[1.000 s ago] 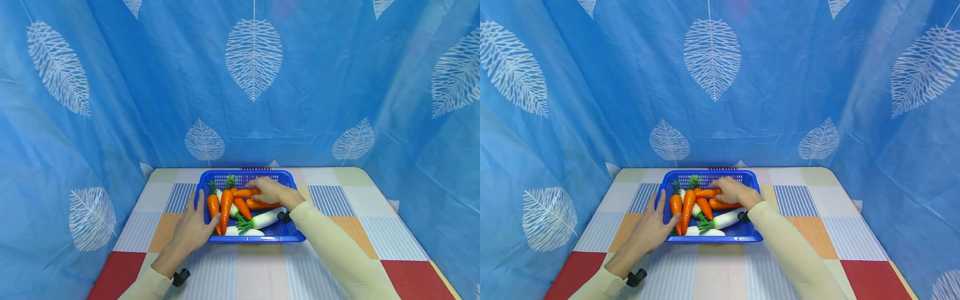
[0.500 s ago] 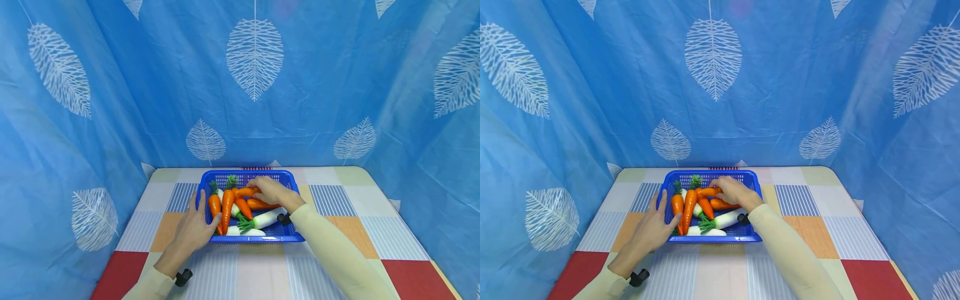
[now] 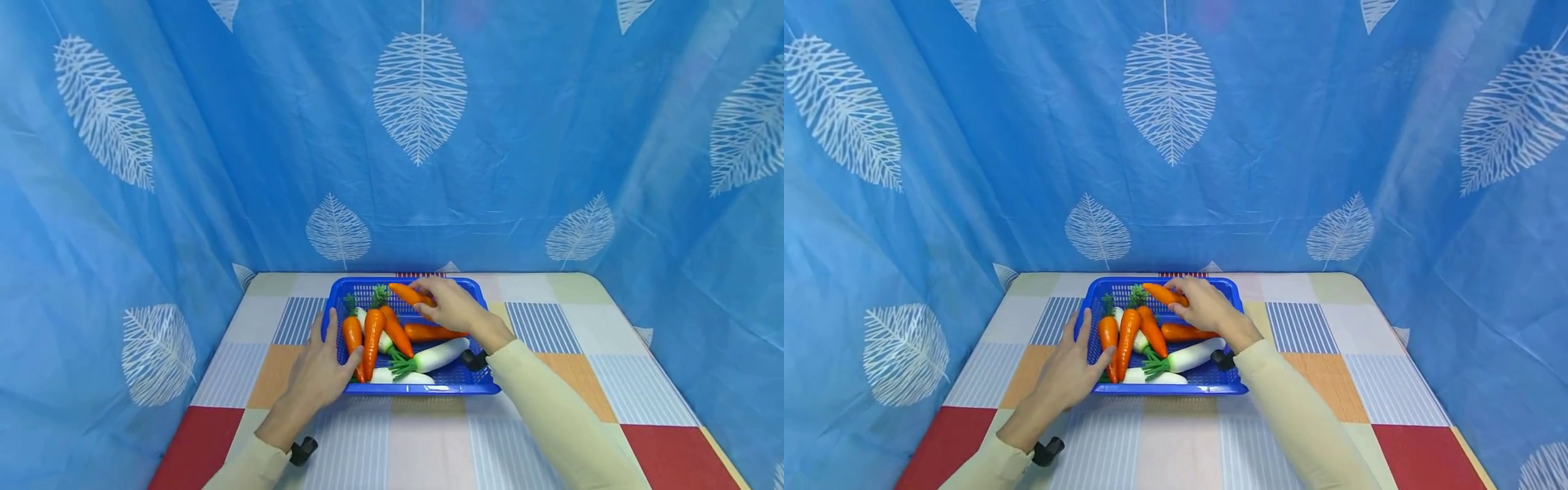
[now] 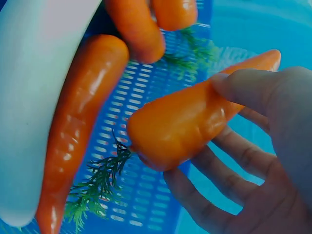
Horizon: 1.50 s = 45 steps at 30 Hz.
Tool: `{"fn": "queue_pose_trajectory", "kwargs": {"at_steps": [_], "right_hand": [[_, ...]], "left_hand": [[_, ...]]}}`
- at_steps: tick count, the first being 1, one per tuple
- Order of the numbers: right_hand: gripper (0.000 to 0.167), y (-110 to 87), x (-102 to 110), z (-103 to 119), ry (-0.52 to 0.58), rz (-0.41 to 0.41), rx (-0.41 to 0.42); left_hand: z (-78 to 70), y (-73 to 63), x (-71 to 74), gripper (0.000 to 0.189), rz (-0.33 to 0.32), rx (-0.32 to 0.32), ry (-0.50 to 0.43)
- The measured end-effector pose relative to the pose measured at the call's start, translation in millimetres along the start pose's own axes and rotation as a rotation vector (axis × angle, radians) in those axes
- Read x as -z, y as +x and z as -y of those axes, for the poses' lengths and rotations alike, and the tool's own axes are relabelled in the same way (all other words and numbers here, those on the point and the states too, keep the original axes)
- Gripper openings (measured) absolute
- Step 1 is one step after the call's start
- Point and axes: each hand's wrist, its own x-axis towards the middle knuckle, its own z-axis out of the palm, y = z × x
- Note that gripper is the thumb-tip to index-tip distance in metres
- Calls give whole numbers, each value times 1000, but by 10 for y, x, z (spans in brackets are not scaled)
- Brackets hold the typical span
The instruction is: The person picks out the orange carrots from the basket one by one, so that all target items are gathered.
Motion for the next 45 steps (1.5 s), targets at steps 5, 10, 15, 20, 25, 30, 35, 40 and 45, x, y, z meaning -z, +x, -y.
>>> {"fn": "queue_pose_trajectory", "kwargs": {"at_steps": [5,10,15,20,25,30,35,40,45], "right_hand": [[44,-125,159,7,47,-86,-16],[47,-217,301,-8,96,-134,-47],[55,-335,452,-46,120,-163,-105],[60,-481,543,-150,159,-165,-159],[61,-614,587,-313,182,-147,-198],[63,-786,653,-483,159,-142,-254],[65,-933,755,-615,156,-138,-289],[67,-1060,776,-753,179,-134,-318],[68,-1145,711,-945,183,-97,-368]], "left_hand": [[-26,-7,21,105,9,-4,4],[-17,-9,20,106,12,12,2],[-20,6,15,104,6,9,5],[-3,20,-7,104,13,2,2],[17,11,-8,105,6,12,2],[8,16,0,105,13,13,7],[-11,29,15,106,16,17,14],[-21,19,35,105,13,17,15],[-22,17,29,106,19,22,12]]}}
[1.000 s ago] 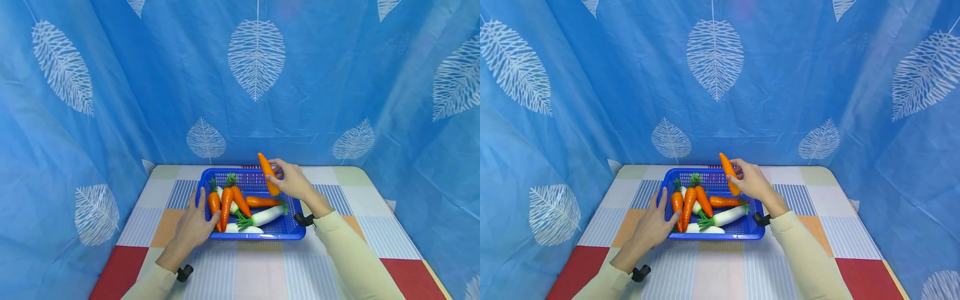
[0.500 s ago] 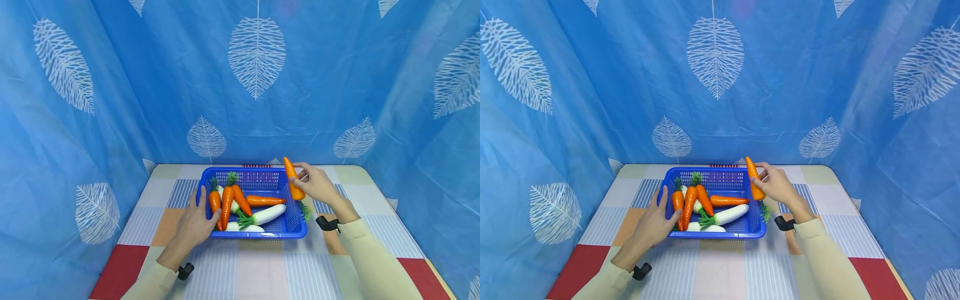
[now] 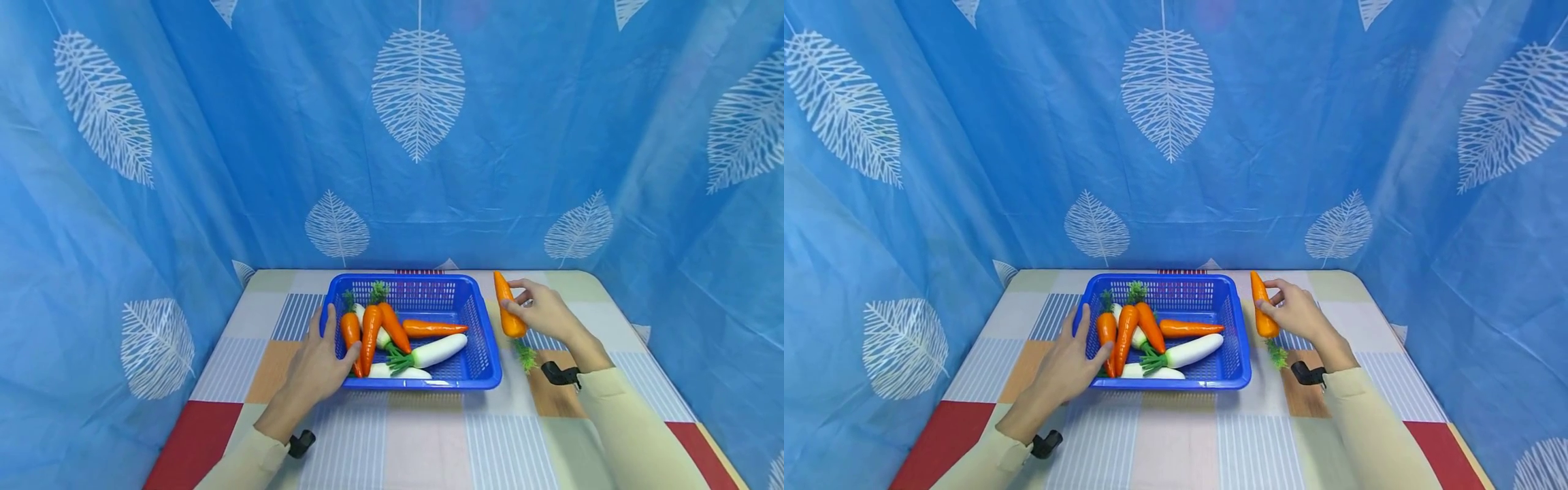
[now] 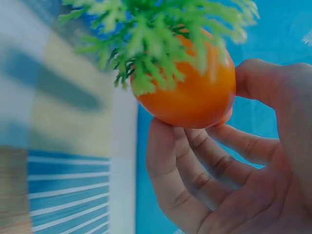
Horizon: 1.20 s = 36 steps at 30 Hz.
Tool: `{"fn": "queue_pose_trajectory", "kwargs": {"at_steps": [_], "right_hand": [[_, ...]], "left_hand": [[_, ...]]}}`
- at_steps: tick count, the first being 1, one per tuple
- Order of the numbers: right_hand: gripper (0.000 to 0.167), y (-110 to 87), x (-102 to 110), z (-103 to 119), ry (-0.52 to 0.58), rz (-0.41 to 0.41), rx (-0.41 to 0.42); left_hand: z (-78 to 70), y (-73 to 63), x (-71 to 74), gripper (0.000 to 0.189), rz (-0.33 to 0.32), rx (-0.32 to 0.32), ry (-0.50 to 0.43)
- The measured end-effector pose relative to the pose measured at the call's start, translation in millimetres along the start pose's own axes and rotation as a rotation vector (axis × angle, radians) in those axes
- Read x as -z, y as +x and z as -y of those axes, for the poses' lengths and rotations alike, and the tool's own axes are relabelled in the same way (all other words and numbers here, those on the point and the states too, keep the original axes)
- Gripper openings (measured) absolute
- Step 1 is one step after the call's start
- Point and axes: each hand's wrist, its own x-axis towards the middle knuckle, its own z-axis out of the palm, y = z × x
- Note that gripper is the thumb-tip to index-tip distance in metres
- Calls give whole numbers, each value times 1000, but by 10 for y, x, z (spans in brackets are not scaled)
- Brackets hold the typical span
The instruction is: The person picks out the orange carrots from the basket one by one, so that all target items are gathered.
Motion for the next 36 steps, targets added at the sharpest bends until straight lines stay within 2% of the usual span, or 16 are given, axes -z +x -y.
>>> {"fn": "queue_pose_trajectory", "kwargs": {"at_steps": [9,20,31,36], "right_hand": [[64,29,-192,-328,7,84,-71],[61,35,-351,-464,-37,134,-130],[62,25,-327,-522,-28,163,-178],[68,55,-279,-574,-86,175,-203]], "left_hand": [[3,14,-7,105,-2,2,-1],[1,-20,-15,105,9,9,-18],[-12,-18,4,105,1,10,-21],[-10,-5,-6,105,1,10,-16]]}}
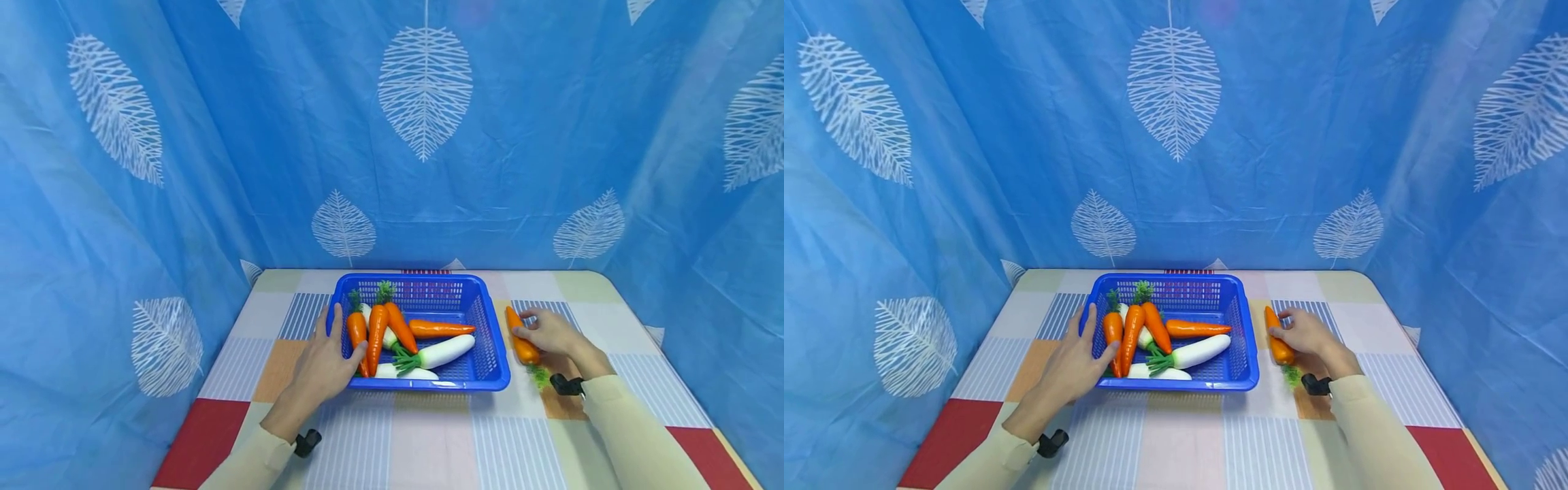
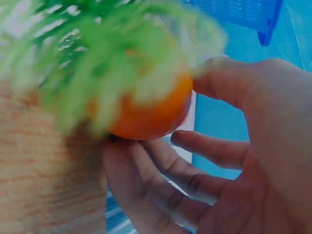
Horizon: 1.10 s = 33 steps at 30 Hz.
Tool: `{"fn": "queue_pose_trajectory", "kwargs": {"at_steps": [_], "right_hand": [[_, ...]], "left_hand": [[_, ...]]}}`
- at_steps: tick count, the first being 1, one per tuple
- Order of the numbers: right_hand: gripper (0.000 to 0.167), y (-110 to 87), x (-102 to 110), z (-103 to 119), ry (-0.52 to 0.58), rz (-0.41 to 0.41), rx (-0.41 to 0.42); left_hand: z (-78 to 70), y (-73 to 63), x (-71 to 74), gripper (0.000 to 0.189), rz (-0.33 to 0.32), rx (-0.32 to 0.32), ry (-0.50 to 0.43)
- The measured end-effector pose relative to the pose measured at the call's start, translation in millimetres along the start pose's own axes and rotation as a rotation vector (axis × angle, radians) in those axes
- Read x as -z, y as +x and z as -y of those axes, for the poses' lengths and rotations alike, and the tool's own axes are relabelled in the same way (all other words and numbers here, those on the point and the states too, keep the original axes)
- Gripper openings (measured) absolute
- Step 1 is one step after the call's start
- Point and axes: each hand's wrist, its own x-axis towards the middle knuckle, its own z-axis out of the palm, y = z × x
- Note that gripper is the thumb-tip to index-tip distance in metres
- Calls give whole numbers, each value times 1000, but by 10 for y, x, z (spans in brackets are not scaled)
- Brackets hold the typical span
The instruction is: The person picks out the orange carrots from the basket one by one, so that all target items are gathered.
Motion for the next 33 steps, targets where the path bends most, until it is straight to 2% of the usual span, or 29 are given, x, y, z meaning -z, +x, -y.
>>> {"fn": "queue_pose_trajectory", "kwargs": {"at_steps": [6,14,21,28,33], "right_hand": [[72,-12,87,-6,-109,-29,3],[67,-113,189,190,-196,-148,99],[61,-136,218,596,-220,-249,187],[59,-152,197,1061,-197,-238,271],[57,-98,135,1376,-249,-217,413]], "left_hand": [[-17,4,-18,106,-6,-10,-3],[-31,25,-1,106,-2,-22,-14],[6,36,47,113,16,-29,-70],[67,5,121,119,79,-40,-130],[125,-2,170,119,103,-64,-93]]}}
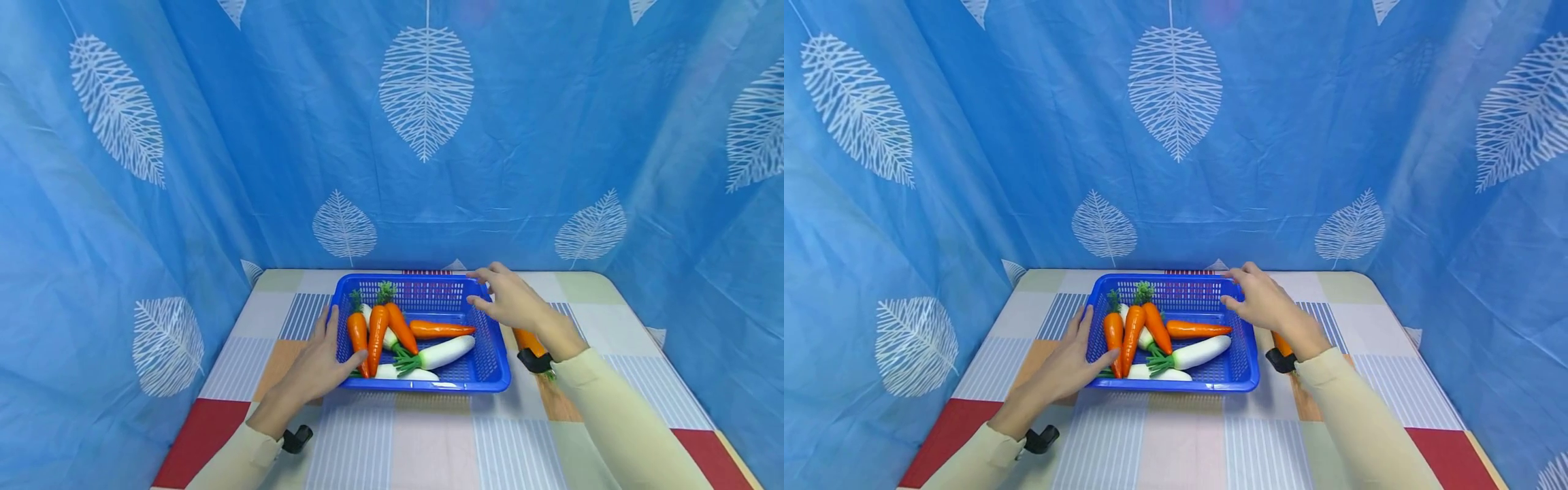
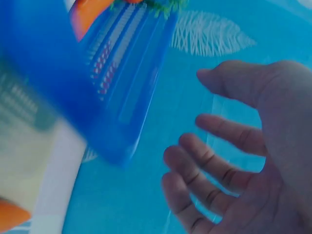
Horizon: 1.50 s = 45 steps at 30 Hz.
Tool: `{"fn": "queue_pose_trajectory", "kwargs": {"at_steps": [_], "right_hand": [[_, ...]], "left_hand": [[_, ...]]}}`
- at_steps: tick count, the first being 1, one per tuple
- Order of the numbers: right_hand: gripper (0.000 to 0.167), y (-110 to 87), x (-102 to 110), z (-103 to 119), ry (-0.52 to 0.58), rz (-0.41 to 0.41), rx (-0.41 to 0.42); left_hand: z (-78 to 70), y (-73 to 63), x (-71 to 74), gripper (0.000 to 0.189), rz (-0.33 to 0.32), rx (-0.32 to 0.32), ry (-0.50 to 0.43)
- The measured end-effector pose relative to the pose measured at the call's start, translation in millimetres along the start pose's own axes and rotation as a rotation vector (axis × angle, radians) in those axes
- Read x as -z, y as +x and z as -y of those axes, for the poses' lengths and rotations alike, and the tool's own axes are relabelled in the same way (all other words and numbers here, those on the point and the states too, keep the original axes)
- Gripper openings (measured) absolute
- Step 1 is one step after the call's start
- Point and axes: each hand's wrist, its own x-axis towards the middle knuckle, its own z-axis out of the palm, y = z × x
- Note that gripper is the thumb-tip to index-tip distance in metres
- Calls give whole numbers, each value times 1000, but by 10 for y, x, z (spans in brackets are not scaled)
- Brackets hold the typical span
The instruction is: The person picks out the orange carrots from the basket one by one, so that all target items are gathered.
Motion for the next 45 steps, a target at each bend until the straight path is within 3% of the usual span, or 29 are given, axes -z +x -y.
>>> {"fn": "queue_pose_trajectory", "kwargs": {"at_steps": [11,21,30,39,45], "right_hand": [[54,418,-294,525,-74,113,330],[62,694,-716,743,-77,249,432],[71,886,-1003,772,-88,194,643],[61,896,-1030,969,-240,283,619],[47,887,-1055,1000,-241,290,631]], "left_hand": [[105,-29,-15,116,-17,-40,41],[115,-16,-78,112,-34,-38,56],[95,-13,-61,112,-39,-20,45],[94,-12,-59,111,-44,-28,39],[101,-12,-75,110,-44,-18,39]]}}
